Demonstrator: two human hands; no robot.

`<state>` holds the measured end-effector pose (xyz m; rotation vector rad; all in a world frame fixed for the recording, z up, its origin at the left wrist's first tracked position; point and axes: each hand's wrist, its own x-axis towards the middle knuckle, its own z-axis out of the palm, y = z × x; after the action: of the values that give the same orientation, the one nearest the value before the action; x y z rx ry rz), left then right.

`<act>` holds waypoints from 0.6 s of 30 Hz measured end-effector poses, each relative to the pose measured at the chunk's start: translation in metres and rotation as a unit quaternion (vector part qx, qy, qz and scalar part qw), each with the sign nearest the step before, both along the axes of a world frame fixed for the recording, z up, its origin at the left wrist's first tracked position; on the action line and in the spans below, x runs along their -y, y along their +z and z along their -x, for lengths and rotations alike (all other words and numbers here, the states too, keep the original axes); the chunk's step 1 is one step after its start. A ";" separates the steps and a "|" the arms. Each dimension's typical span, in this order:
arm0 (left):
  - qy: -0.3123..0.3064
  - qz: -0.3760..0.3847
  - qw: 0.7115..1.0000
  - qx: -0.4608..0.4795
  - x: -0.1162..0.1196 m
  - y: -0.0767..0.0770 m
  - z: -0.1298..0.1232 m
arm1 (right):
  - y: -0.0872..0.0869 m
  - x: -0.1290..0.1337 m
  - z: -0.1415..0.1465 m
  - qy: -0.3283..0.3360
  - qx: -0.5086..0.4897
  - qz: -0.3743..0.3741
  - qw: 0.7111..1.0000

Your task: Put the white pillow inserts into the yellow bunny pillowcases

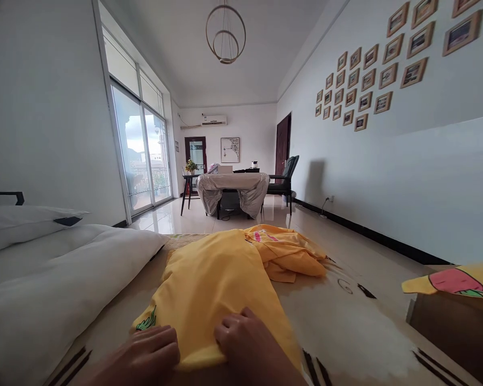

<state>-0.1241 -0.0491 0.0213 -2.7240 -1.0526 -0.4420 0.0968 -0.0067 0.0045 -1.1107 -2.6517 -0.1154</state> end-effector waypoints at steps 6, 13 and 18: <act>0.022 0.010 0.994 0.103 0.004 0.007 -0.004 | 0.018 0.009 -0.011 -0.021 -0.088 0.093 0.992; 0.113 0.179 0.976 0.045 -0.005 0.000 -0.002 | 0.009 0.008 -0.016 0.011 -0.076 0.160 0.984; 0.170 0.214 0.960 0.055 -0.010 -0.018 0.005 | 0.009 0.005 -0.015 -0.006 -0.013 0.148 0.989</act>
<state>-0.1292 -0.0390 0.0036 -2.8002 -1.7945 -0.3397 0.1117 -0.0122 0.0139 -1.2041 -2.6985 0.2997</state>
